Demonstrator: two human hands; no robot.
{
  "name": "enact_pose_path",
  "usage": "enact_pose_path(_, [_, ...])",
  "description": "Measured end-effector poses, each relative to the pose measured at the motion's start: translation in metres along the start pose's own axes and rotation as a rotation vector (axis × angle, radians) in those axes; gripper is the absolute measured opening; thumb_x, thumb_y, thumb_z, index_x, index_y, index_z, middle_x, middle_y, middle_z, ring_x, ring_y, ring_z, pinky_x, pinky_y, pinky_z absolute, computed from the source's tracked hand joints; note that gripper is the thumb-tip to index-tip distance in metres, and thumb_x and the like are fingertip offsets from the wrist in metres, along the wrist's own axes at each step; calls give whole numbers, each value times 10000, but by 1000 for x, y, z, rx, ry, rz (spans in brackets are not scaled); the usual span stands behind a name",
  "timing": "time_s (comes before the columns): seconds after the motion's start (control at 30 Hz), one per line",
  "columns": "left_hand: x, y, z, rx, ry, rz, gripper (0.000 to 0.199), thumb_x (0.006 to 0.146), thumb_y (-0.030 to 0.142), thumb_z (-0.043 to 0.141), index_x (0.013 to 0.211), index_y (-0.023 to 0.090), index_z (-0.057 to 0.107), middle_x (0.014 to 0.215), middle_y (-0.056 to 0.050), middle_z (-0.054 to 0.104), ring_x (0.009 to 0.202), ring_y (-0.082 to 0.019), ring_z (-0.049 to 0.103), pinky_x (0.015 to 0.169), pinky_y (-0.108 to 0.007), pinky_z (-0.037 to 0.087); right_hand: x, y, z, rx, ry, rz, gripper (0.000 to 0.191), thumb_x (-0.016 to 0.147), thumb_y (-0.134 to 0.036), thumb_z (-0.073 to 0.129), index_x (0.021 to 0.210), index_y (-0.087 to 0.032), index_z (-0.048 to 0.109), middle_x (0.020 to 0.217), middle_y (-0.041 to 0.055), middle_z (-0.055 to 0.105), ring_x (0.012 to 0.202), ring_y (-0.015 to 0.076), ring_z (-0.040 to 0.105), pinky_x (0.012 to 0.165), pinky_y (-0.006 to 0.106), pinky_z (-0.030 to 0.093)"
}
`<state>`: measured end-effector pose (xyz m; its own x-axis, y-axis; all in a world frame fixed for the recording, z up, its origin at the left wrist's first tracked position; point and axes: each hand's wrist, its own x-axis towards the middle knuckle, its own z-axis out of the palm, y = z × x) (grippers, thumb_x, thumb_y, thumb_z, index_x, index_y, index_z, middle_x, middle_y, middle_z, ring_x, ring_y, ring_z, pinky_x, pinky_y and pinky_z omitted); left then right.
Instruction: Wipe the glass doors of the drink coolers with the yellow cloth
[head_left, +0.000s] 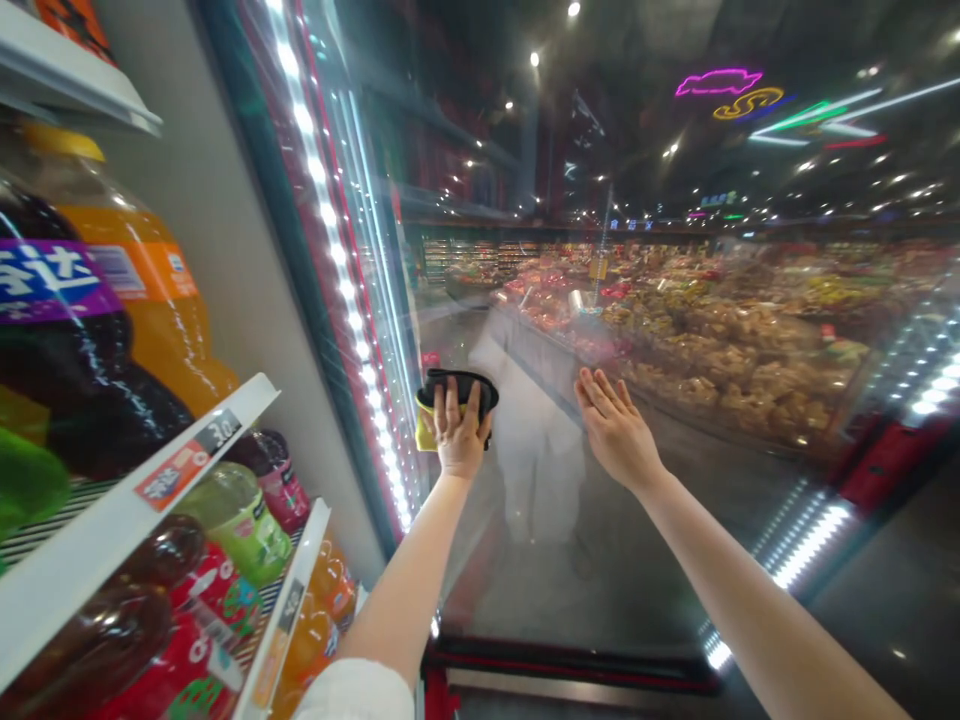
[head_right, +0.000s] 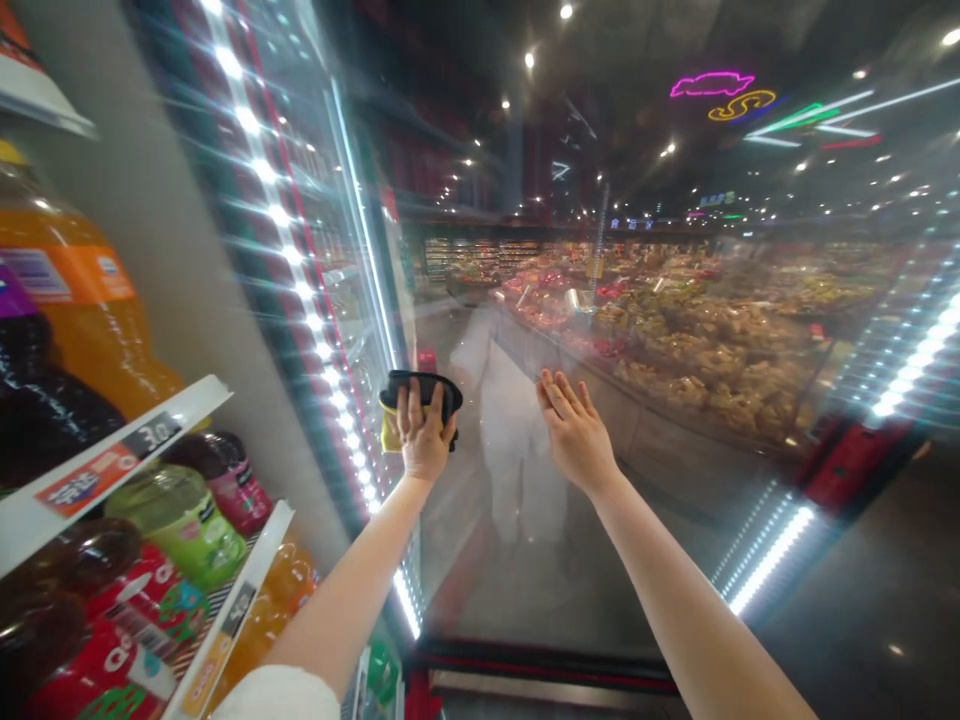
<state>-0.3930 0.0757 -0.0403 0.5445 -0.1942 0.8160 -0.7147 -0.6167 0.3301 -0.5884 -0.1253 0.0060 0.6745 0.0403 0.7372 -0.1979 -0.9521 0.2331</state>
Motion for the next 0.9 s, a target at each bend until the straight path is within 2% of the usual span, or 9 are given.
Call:
enact_pose_path(0.1, [10,-4,-6,-11,148,-226,622,966,426,550,1539,210,443,1686,-159,245,1553,-379,218,1241,-640,160,-40,-10,4,-3,-5,-7,634,971,-82,407,1587,-220,351,1624,102,381,1518,244,342,1260,541,245])
enact_pose_path(0.2, [-22,14,11,-1,182,-321,650,977,430,515,1548,137,415,1662,-222,268,1552,-392,214,1219,-669,191,-86,-16,12,-46,-15,104,696,974,-116,457,1622,-258,245,1657,92,299,1548,285,254,1249,602,232])
enact_pose_path(0.3, [-51,42,30,3,50,-97,583,950,433,572,1477,186,533,1619,-201,377,1541,-414,238,1202,-710,186,-115,-8,18,-99,-20,292,815,972,-173,511,1645,-257,59,1698,109,80,1563,371,113,1205,677,269])
enact_pose_path(0.43, [-22,64,28,-53,12,231,481,945,390,605,1421,321,596,1589,-97,460,1534,-372,285,1240,-668,149,-127,13,24,-87,-73,389,913,956,-104,478,1618,-298,-120,1691,70,-97,1558,392,72,1161,644,390])
enact_pose_path(0.53, [10,75,21,-86,143,146,578,953,420,592,1510,302,490,1652,-112,343,1548,-387,237,1237,-684,125,-129,24,30,-24,-91,389,965,906,1,434,1604,-340,-138,1689,8,-134,1560,359,19,1151,546,457])
enact_pose_path(0.63, [3,94,31,-64,264,80,638,965,407,573,1561,256,405,1665,-161,287,1552,-407,210,1217,-724,87,-131,29,36,32,-95,401,1009,861,67,398,1597,-369,-136,1687,-15,-138,1554,347,-7,1154,530,460])
enact_pose_path(0.7, [-16,106,41,-35,228,283,614,958,396,590,1542,283,437,1626,-151,377,1539,-386,265,1227,-709,42,-131,33,38,62,-96,400,1023,847,89,384,1592,-383,-134,1688,-16,-123,1550,347,-11,1158,545,452])
enact_pose_path(0.8, [-29,117,48,-28,54,707,562,955,381,606,1503,382,479,1519,-77,547,1483,-315,406,1254,-633,-63,-129,42,37,118,-102,396,1032,842,95,391,1588,-405,-116,1688,-20,-103,1545,347,-8,1157,560,449])
enact_pose_path(0.9, [-11,128,42,-42,10,799,584,956,378,607,1515,424,442,1513,-42,556,1474,-288,426,1266,-604,-64,-126,57,30,190,-114,389,1005,859,76,405,1596,-407,-78,1693,-14,-73,1547,334,6,1157,543,455])
